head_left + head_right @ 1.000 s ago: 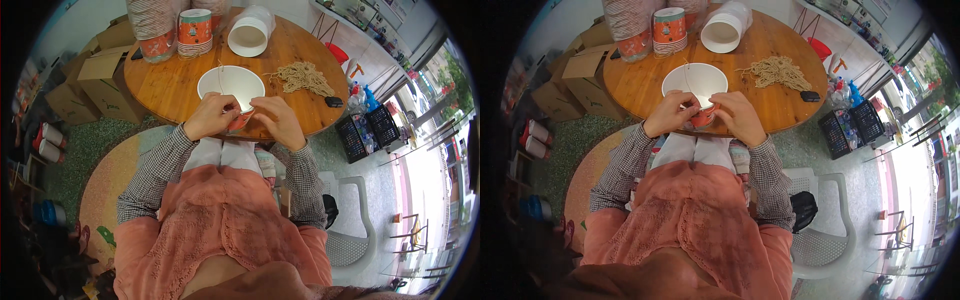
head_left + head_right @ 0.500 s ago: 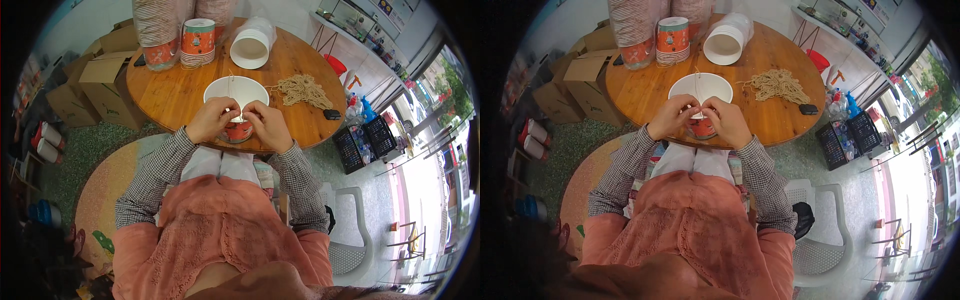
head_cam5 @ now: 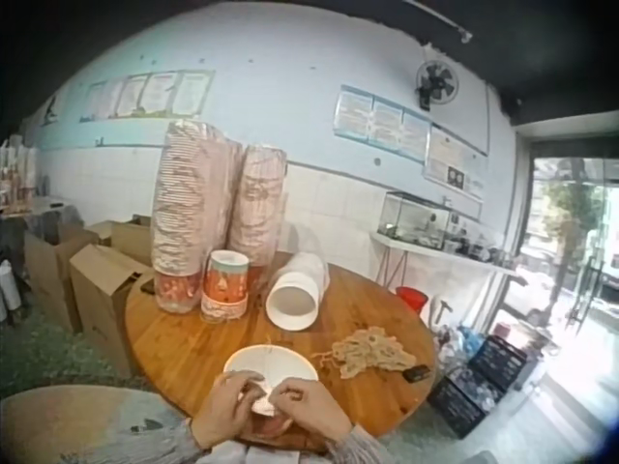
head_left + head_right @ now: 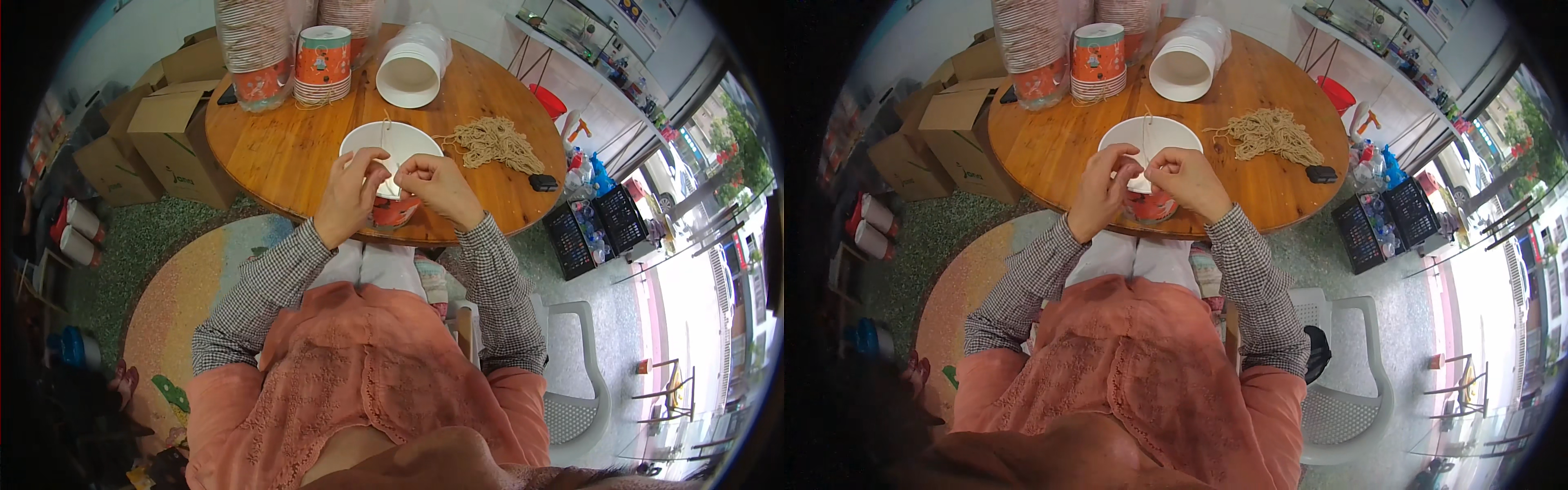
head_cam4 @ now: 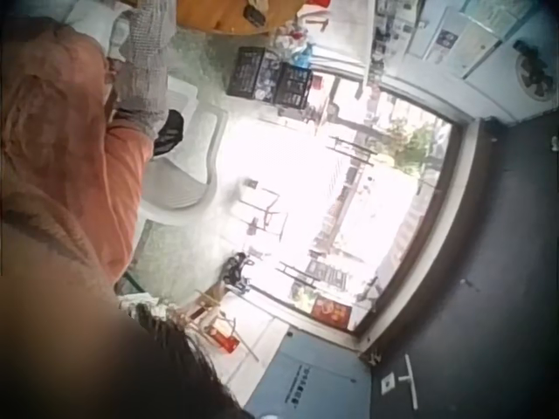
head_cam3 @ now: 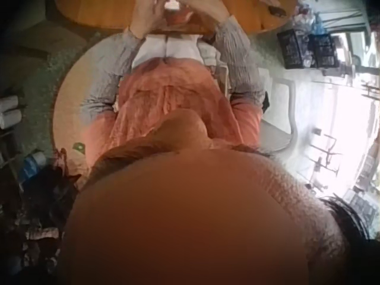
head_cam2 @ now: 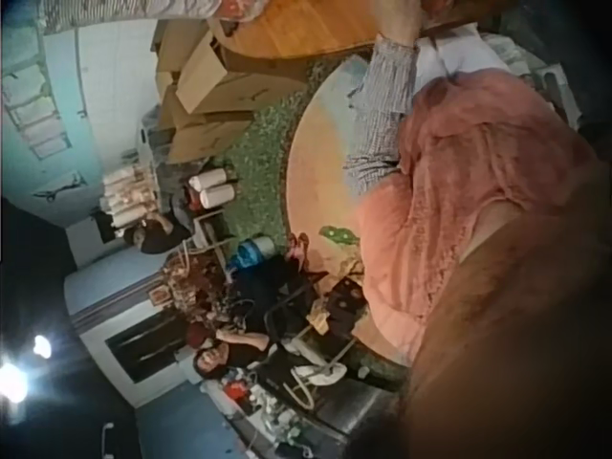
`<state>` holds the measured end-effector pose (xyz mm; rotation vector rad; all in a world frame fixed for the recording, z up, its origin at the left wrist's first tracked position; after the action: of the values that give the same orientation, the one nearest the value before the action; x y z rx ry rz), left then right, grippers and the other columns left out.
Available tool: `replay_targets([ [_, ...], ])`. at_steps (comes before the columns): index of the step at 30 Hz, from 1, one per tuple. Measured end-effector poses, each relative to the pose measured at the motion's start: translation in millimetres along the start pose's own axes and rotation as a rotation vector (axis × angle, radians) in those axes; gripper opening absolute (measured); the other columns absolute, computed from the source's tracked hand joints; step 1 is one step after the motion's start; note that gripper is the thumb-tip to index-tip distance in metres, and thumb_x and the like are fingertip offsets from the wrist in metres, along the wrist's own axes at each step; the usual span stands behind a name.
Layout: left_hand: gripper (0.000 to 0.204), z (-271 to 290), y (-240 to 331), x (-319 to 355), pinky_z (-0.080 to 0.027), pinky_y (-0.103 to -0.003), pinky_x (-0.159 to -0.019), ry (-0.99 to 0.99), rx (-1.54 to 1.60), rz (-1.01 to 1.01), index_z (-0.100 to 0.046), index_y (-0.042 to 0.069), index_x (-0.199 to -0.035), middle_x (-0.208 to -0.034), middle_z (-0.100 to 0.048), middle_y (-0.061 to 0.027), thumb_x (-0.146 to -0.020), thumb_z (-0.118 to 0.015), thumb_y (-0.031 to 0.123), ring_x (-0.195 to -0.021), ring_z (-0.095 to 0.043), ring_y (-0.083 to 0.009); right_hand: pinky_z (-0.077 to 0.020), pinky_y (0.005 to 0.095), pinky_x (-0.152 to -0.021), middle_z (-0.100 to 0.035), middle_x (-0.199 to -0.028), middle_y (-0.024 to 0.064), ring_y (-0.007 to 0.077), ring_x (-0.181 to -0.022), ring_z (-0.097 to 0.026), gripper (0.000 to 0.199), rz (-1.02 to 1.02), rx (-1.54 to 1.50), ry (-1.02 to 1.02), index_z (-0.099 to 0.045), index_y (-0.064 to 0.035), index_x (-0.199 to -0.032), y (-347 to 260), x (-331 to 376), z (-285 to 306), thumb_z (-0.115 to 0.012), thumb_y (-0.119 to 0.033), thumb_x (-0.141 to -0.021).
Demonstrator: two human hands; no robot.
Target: Tying thin carrying strings through holes in paper buckets.
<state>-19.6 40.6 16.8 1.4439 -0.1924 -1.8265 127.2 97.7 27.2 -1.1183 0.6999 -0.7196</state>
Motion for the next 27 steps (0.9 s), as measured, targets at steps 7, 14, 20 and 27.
replay_targets([
  [7,0.030,-12.9,-9.8,3.3,-0.039,-0.034,-0.092,-0.097,0.341,0.401,-0.055,0.005,-0.113,-0.081,-0.069,-0.0093,-0.084,-0.062,0.007,-0.083,-0.065,-0.0217,-0.0400,0.0159,-0.048,-0.063,-0.073,0.0007,0.0027,-0.058,-0.054,0.012,-0.122,-0.159,0.016,-0.062,-0.0006,-0.090,-10.8,11.3,1.2,-0.063,-0.012,-0.087],
  [14,0.021,-12.1,-13.4,0.9,-0.050,-0.030,-0.061,-0.128,0.274,0.286,-0.061,-0.004,-0.099,-0.077,-0.068,-0.0133,-0.080,-0.065,0.004,-0.070,-0.066,-0.0206,-0.0367,0.0139,-0.041,-0.062,-0.074,-0.0025,0.0004,-0.052,-0.050,0.015,-0.135,-0.241,-0.028,-0.061,-0.0034,-0.098,2.7,11.1,6.4,-0.063,-0.014,-0.089],
  [20,0.014,-10.7,-16.5,2.0,-0.049,-0.021,-0.063,-0.219,0.305,0.461,-0.064,-0.002,-0.097,-0.086,-0.065,-0.0037,-0.090,-0.061,0.009,-0.074,-0.059,-0.0075,-0.0396,0.0130,-0.046,-0.060,-0.084,-0.0009,0.0012,-0.061,-0.053,0.024,-0.061,-0.250,-0.092,-0.055,-0.0028,-0.108,-12.8,21.4,16.7,-0.064,-0.009,-0.087],
  [27,0.019,-10.6,-15.6,-2.0,-0.050,-0.022,-0.065,-0.334,0.333,0.481,-0.065,-0.002,-0.100,-0.086,-0.064,-0.0020,-0.091,-0.060,0.015,-0.075,-0.059,-0.0067,-0.0458,0.0171,-0.066,-0.061,-0.084,-0.0006,0.0037,-0.074,-0.055,0.016,0.226,-0.036,0.069,-0.061,0.0016,-0.096,-26.2,13.7,19.5,-0.067,-0.004,-0.082],
])
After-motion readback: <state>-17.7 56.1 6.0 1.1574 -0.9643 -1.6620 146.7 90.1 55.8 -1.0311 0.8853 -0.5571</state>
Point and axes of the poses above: each hand's wrist, its own x-axis away from the middle knuckle, its own z-axis out of the back of the hand, y = z × x, the point moved 4 cm from there along -x, towards the middle knuckle
